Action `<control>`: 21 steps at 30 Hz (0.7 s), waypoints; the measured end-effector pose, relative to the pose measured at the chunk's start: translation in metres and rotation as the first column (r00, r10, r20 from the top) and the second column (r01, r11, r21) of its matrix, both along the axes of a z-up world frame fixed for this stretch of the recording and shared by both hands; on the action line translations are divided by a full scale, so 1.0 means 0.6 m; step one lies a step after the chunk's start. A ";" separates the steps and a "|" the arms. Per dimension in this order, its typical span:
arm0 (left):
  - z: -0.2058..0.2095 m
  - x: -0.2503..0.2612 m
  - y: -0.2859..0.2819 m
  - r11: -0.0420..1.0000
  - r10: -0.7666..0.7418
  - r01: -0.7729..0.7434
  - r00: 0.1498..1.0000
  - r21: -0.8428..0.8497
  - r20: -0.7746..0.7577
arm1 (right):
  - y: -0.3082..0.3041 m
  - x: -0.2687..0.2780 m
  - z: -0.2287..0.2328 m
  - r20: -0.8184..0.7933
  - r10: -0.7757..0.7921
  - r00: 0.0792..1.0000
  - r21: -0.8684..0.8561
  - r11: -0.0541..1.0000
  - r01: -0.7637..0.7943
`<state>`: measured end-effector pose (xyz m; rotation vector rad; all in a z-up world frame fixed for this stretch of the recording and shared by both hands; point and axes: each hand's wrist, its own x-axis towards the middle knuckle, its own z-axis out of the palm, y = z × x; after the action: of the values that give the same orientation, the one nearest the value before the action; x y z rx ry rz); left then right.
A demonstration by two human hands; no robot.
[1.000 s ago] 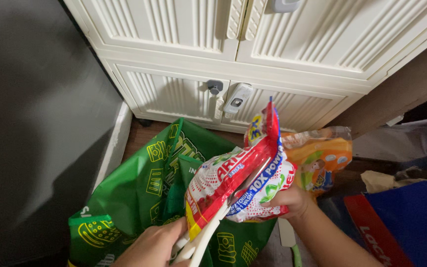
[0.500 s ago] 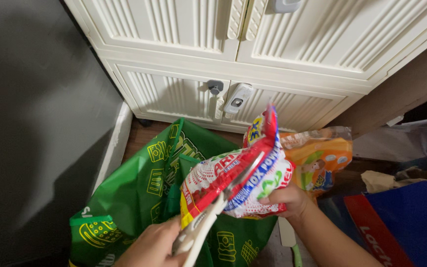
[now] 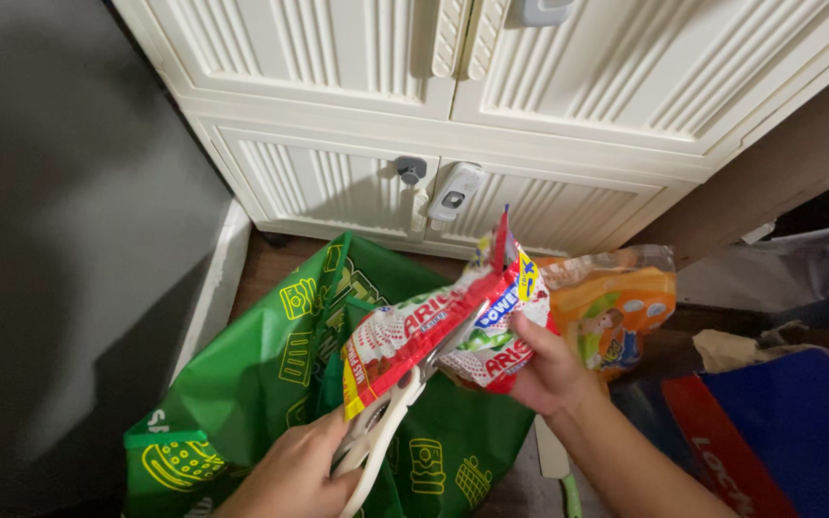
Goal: The person sits on the floor and uses scissors to cut open a red and white Ariel detergent packet. They trim the edges of the packet and then place it into a white cabinet. Afterwards, they pick up a Dove cream packet and begin to cut it open.
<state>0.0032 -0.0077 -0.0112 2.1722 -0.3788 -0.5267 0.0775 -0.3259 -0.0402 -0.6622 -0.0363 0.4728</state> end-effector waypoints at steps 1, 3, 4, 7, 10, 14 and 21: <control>-0.001 0.000 -0.002 1.000 -0.012 0.012 0.999 0.001 0.032 | 0.004 0.001 0.002 0.005 0.016 1.000 0.027 1.000 -0.016; 0.000 0.000 -0.003 0.999 0.005 -0.005 1.000 -0.034 0.018 | 0.007 0.000 0.007 0.022 0.044 0.999 0.061 0.997 -0.045; 0.004 -0.001 -0.003 0.999 0.016 -0.015 1.000 -0.051 0.012 | 0.007 0.000 0.008 0.036 0.056 0.998 0.069 0.996 -0.058; 0.016 0.000 -0.004 0.999 0.022 -0.021 0.999 -0.029 0.036 | 0.004 0.000 0.005 0.060 0.057 0.997 0.056 0.997 -0.060; 0.025 0.001 -0.013 0.999 -0.013 0.016 0.999 -0.048 0.051 | -0.004 -0.005 -0.007 0.059 0.072 0.996 0.078 0.994 -0.076; 0.035 0.000 -0.020 0.999 -0.027 0.026 0.999 -0.031 -0.026 | -0.016 -0.007 -0.021 0.065 0.101 0.993 0.119 0.987 -0.108; 0.032 0.003 -0.022 0.998 -0.037 0.040 0.997 0.052 -0.068 | -0.017 -0.009 -0.008 0.111 0.118 0.987 0.110 0.985 -0.131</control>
<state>0.0050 -0.0212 0.0079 2.1960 -0.3745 -0.6361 0.0720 -0.3362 -0.0452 -0.5714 -0.2039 0.5520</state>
